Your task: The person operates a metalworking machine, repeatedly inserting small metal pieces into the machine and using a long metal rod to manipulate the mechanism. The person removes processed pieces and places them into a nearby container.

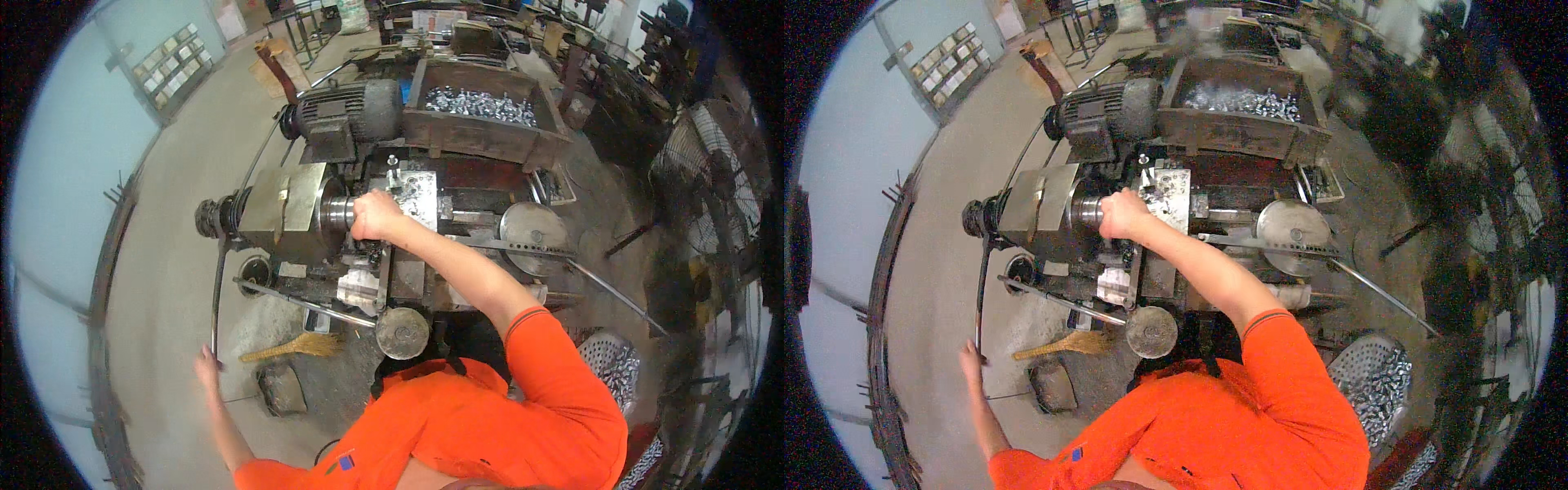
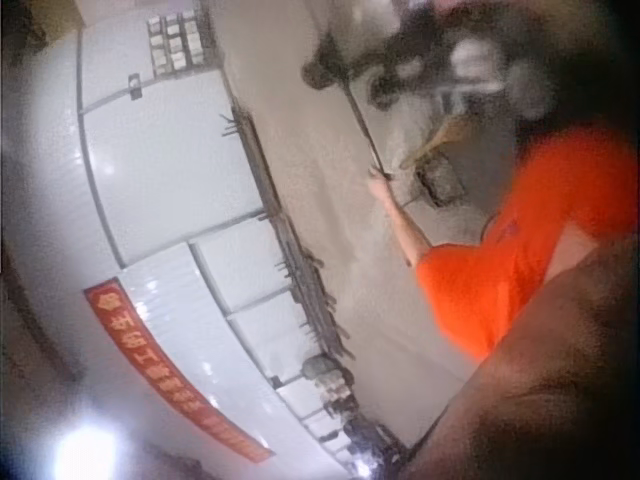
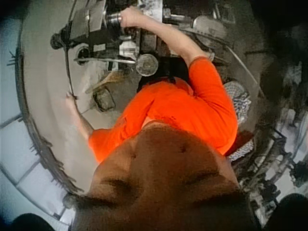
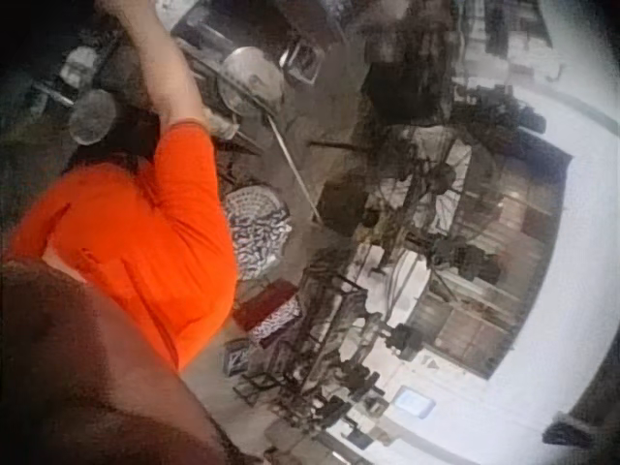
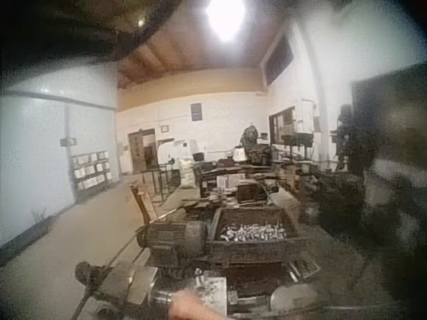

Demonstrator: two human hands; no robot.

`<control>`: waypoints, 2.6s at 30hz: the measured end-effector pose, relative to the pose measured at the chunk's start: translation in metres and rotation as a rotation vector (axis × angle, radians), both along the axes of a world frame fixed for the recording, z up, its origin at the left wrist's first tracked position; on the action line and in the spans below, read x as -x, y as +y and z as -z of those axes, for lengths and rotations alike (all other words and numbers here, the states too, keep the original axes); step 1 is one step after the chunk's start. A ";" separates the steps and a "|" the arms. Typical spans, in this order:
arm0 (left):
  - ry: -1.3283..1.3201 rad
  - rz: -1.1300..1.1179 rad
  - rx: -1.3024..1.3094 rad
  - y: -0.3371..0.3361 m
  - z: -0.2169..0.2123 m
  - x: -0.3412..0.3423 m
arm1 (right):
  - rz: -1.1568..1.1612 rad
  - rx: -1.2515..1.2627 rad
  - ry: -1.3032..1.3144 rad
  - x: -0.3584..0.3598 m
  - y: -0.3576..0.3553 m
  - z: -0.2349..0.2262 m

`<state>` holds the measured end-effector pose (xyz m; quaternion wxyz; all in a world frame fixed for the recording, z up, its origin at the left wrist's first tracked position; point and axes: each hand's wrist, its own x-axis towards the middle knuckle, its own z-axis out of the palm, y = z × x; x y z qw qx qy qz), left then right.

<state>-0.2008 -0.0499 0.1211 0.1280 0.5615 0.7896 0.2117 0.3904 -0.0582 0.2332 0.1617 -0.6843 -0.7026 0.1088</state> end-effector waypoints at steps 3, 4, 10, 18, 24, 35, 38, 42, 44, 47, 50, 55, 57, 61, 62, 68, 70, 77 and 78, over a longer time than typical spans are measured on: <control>0.127 -0.077 0.009 -0.005 0.017 -0.039 | -0.015 0.023 -0.052 -0.007 0.003 0.002; 0.191 -0.082 -0.011 -0.010 0.009 -0.050 | -0.009 0.054 -0.027 -0.006 -0.001 0.000; 0.231 -0.168 -0.041 -0.063 -0.027 -0.116 | -0.062 0.002 -0.078 -0.001 0.005 0.005; 0.139 0.075 -0.005 -0.089 -0.033 -0.158 | 0.002 0.013 -0.097 -0.012 -0.001 0.006; 0.308 0.393 0.017 -0.055 -0.028 -0.129 | 0.201 -0.083 -0.276 -0.074 -0.008 -0.058; -0.748 0.282 0.080 -0.006 0.002 -0.127 | 0.199 -0.548 0.076 -0.131 -0.123 -0.024; -0.583 0.195 0.284 -0.044 -0.064 -0.176 | 0.424 -0.381 0.261 -0.138 -0.219 0.036; -0.636 0.176 0.356 -0.038 -0.060 -0.167 | 0.881 -0.192 0.288 -0.153 -0.373 0.092; -0.648 0.247 0.323 -0.028 -0.051 -0.175 | 1.151 -0.243 0.044 -0.172 -0.464 0.138; -0.679 0.218 0.328 -0.025 -0.048 -0.180 | 1.551 0.110 -0.041 -0.203 -0.561 0.162; -0.597 0.227 0.382 -0.022 -0.045 -0.175 | 1.559 0.292 -0.253 -0.246 -0.623 0.204; -0.770 0.085 0.333 0.044 0.025 -0.079 | 1.779 0.474 0.091 -0.271 -0.594 0.187; -0.522 0.339 0.199 0.015 0.001 -0.130 | 1.561 0.430 -0.066 -0.281 -0.629 0.224; -0.602 0.321 0.145 -0.002 -0.009 -0.143 | 1.619 0.530 -0.120 -0.290 -0.643 0.226; -0.485 0.246 0.073 -0.015 -0.008 -0.115 | 1.457 0.625 -0.073 -0.289 -0.610 0.201; -0.683 0.223 0.093 -0.012 -0.004 -0.128 | 1.229 0.772 -0.189 -0.305 -0.615 0.198; -0.682 0.256 0.100 -0.008 -0.006 -0.138 | 1.418 0.682 -0.095 -0.302 -0.617 0.187; -0.721 0.254 0.126 -0.006 -0.002 -0.130 | 1.174 -0.645 1.481 -0.252 -0.577 0.152; -0.699 0.267 0.126 -0.007 -0.003 -0.129 | 1.010 -0.762 1.474 -0.242 -0.561 0.142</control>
